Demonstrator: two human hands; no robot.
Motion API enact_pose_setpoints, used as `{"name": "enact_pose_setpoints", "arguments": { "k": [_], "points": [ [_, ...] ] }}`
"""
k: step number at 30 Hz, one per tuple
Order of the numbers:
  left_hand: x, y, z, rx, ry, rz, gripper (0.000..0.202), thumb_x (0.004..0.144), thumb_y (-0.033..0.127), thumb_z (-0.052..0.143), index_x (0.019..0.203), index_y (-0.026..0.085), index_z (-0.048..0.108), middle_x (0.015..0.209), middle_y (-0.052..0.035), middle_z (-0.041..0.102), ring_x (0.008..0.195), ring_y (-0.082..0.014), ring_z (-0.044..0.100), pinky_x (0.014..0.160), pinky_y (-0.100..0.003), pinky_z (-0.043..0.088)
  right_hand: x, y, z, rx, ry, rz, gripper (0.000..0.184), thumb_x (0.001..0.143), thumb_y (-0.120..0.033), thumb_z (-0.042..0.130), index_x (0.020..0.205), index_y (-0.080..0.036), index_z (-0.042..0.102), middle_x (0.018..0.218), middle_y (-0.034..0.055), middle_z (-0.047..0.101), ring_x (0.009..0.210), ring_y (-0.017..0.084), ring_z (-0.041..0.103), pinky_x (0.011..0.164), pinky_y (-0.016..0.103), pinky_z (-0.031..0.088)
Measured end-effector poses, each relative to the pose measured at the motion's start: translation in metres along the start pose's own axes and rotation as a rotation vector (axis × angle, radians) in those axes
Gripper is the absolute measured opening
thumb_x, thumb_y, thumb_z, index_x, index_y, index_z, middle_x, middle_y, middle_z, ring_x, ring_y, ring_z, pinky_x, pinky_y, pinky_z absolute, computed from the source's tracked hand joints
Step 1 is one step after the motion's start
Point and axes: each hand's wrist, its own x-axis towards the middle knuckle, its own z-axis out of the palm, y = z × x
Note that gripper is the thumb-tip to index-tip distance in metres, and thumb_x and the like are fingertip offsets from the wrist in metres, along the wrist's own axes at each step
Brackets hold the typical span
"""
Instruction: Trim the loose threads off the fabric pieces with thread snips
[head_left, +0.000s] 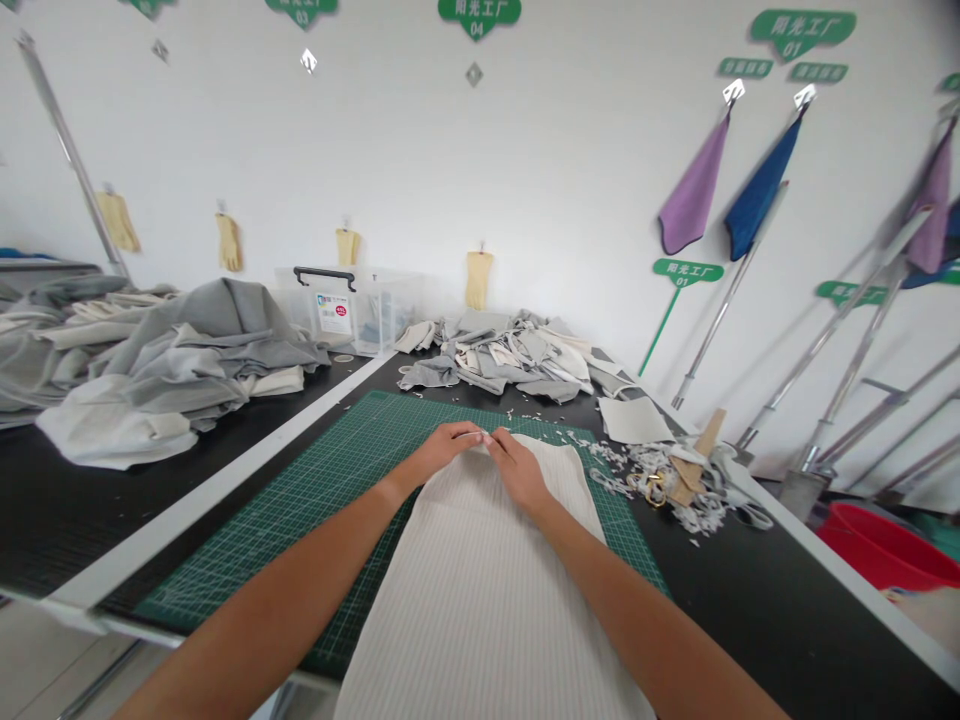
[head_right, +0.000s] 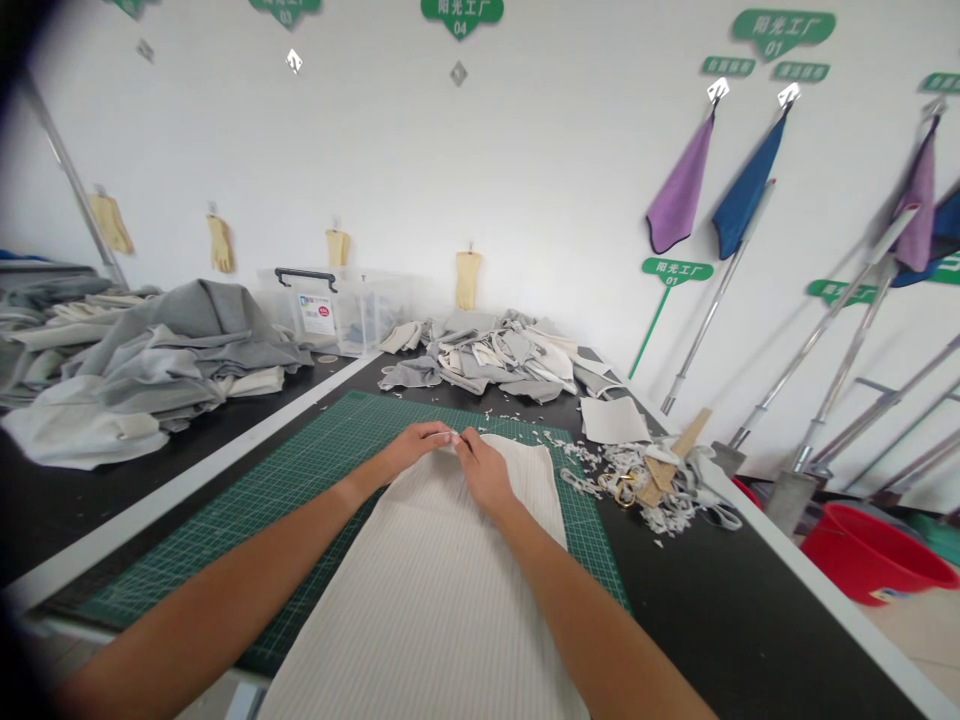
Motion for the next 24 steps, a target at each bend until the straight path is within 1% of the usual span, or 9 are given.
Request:
{"name": "enact_pose_setpoints", "arguments": {
  "k": [10, 15, 24],
  "points": [
    [-0.002, 0.008, 0.001, 0.028, 0.003, -0.018, 0.031, 0.089, 0.043, 0.062, 0.097, 0.016, 0.076, 0.099, -0.0056, 0.074, 0.095, -0.0197, 0.063, 0.092, -0.029, 0.044, 0.001, 0.002, 0.001, -0.023, 0.01, -0.006, 0.037, 0.101, -0.056, 0.035, 0.084, -0.025, 0.047, 0.072, -0.003, 0.054, 0.07, 0.018, 0.055, 0.064, 0.028, 0.033],
    [-0.003, 0.012, 0.001, 0.045, 0.006, -0.036, 0.034, 0.089, 0.046, 0.062, 0.093, 0.015, 0.076, 0.096, -0.0055, 0.074, 0.093, -0.0199, 0.063, 0.09, -0.029, 0.045, 0.001, 0.002, 0.001, -0.001, 0.018, -0.009, 0.038, 0.101, -0.056, 0.034, 0.082, -0.025, 0.047, 0.072, -0.0022, 0.055, 0.069, 0.019, 0.054, 0.065, 0.028, 0.034],
    [-0.002, 0.004, 0.001, 0.061, 0.002, -0.017, 0.033, 0.09, 0.044, 0.061, 0.095, 0.015, 0.076, 0.095, -0.0045, 0.074, 0.091, -0.0191, 0.063, 0.087, -0.028, 0.044, 0.004, 0.006, 0.003, 0.045, 0.032, -0.008, 0.039, 0.1, -0.055, 0.035, 0.079, -0.025, 0.048, 0.073, -0.0012, 0.054, 0.07, 0.019, 0.051, 0.066, 0.028, 0.034]
  ]
}}
